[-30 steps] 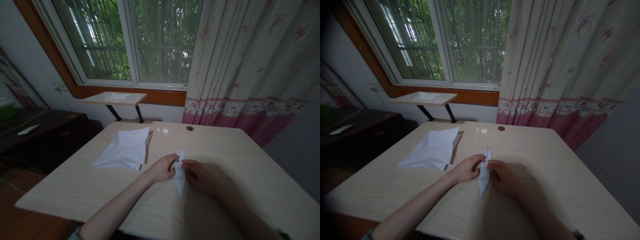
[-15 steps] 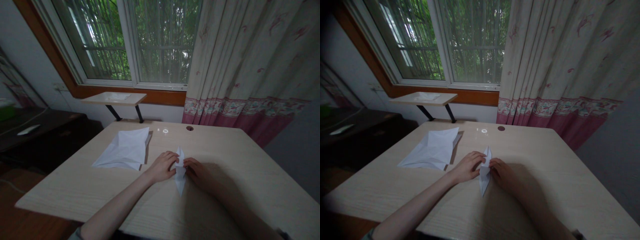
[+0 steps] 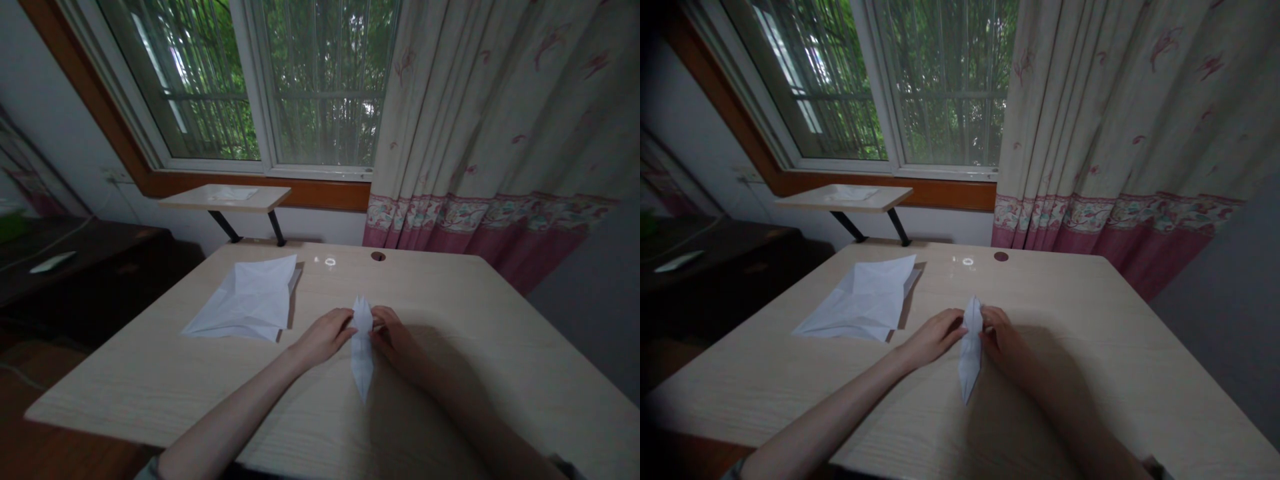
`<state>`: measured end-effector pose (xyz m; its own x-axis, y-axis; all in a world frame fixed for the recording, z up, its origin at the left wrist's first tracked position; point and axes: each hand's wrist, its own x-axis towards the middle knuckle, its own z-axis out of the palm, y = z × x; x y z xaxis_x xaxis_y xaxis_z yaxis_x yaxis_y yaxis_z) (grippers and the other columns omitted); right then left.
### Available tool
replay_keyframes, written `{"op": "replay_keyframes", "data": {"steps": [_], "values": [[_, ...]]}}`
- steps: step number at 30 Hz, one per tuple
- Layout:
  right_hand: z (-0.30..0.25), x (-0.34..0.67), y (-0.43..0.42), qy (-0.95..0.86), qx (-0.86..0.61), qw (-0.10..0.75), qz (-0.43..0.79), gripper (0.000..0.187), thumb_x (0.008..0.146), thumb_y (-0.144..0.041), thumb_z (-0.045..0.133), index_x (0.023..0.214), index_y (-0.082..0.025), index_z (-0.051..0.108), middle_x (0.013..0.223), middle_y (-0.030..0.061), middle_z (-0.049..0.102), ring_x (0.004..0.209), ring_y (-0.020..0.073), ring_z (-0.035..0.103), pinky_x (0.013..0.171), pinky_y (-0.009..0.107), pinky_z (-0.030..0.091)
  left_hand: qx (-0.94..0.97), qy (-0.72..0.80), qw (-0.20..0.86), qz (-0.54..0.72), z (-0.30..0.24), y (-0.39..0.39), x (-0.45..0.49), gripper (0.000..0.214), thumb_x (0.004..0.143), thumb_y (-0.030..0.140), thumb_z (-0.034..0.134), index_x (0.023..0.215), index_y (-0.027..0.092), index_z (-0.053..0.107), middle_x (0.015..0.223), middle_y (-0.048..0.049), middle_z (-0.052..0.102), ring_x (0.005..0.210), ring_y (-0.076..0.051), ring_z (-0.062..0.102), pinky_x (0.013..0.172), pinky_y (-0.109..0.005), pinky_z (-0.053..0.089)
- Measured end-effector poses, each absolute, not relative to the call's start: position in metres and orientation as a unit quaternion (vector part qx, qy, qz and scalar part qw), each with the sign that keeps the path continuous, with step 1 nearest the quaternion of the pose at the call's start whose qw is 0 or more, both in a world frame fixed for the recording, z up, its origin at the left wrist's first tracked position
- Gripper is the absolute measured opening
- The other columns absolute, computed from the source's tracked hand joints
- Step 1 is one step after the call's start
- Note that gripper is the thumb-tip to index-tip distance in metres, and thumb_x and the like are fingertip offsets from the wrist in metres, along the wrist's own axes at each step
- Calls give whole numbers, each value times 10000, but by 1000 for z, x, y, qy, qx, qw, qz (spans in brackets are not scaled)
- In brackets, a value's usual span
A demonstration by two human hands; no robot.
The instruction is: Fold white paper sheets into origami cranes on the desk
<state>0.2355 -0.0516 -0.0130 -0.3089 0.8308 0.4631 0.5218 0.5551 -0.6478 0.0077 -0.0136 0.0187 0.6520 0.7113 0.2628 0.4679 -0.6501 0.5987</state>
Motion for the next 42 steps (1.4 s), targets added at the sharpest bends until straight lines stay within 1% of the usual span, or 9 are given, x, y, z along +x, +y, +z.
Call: {"op": "replay_keyframes", "data": {"steps": [3,6,10,14,19,28,33,40,42], "values": [[-15,236,-51,-774,-443,398,216,549,925,-147,478,1442,-277,344,1324,131,564,1103,234,631,911,422,580,844,351,303,271,17,-15,7,430,962,237,567,1361,195,412,1214,-110,660,1051,-234,665,932,-371,528],[-20,238,-50,-792,-433,392,181,514,947,-156,458,1441,-280,386,1387,130,529,1235,244,572,994,449,547,836,344,321,281,15,-14,6,535,946,211,575,1425,211,336,1243,-103,644,1037,-217,671,923,-362,543],[-28,242,-46,-824,-433,349,106,481,974,-140,411,1432,-274,474,1465,121,495,1367,241,478,1111,490,458,861,306,280,294,12,-12,6,438,973,204,541,1395,226,429,1358,-104,561,1199,-206,598,1050,-371,497],[-31,244,-46,-845,-431,313,54,499,993,-179,422,1486,-256,442,1490,128,507,1366,251,491,1110,511,459,881,301,231,281,7,-9,6,358,992,206,511,1348,224,548,1492,-110,454,1359,-229,490,1149,-413,425],[-30,242,-45,-860,-429,275,20,510,994,-226,451,1503,-207,433,1480,134,532,1353,272,508,1115,528,453,898,308,189,253,3,-8,7,343,993,215,520,1322,194,612,1533,-115,449,1337,-235,519,1138,-420,443],[-31,242,-48,-858,-451,246,-2,499,1000,-216,427,1499,-226,438,1508,95,509,1411,269,442,1139,514,433,925,292,115,215,8,-7,4,344,1001,302,542,1316,188,619,1502,-118,502,1330,-270,506,1123,-469,431],[-32,242,-48,-849,-460,260,-4,477,993,-225,435,1467,-242,485,1494,90,526,1395,269,464,1126,520,444,930,284,108,204,8,-6,4,405,969,337,607,1334,162,598,1479,-149,519,1322,-283,514,1110,-460,441],[-25,240,-49,-819,-491,294,39,558,978,-262,453,1528,-218,366,1415,135,582,1311,291,527,1074,537,470,933,293,87,188,10,-7,4,366,1010,372,533,1331,212,603,1461,-107,547,1301,-281,531,1071,-469,461],[-23,239,-49,-801,-503,320,42,528,967,-285,488,1485,-216,409,1342,143,614,1249,306,554,1040,549,485,932,299,85,186,12,-8,4,357,1016,374,520,1326,222,609,1455,-96,555,1288,-280,539,1051,-466,470]]}}
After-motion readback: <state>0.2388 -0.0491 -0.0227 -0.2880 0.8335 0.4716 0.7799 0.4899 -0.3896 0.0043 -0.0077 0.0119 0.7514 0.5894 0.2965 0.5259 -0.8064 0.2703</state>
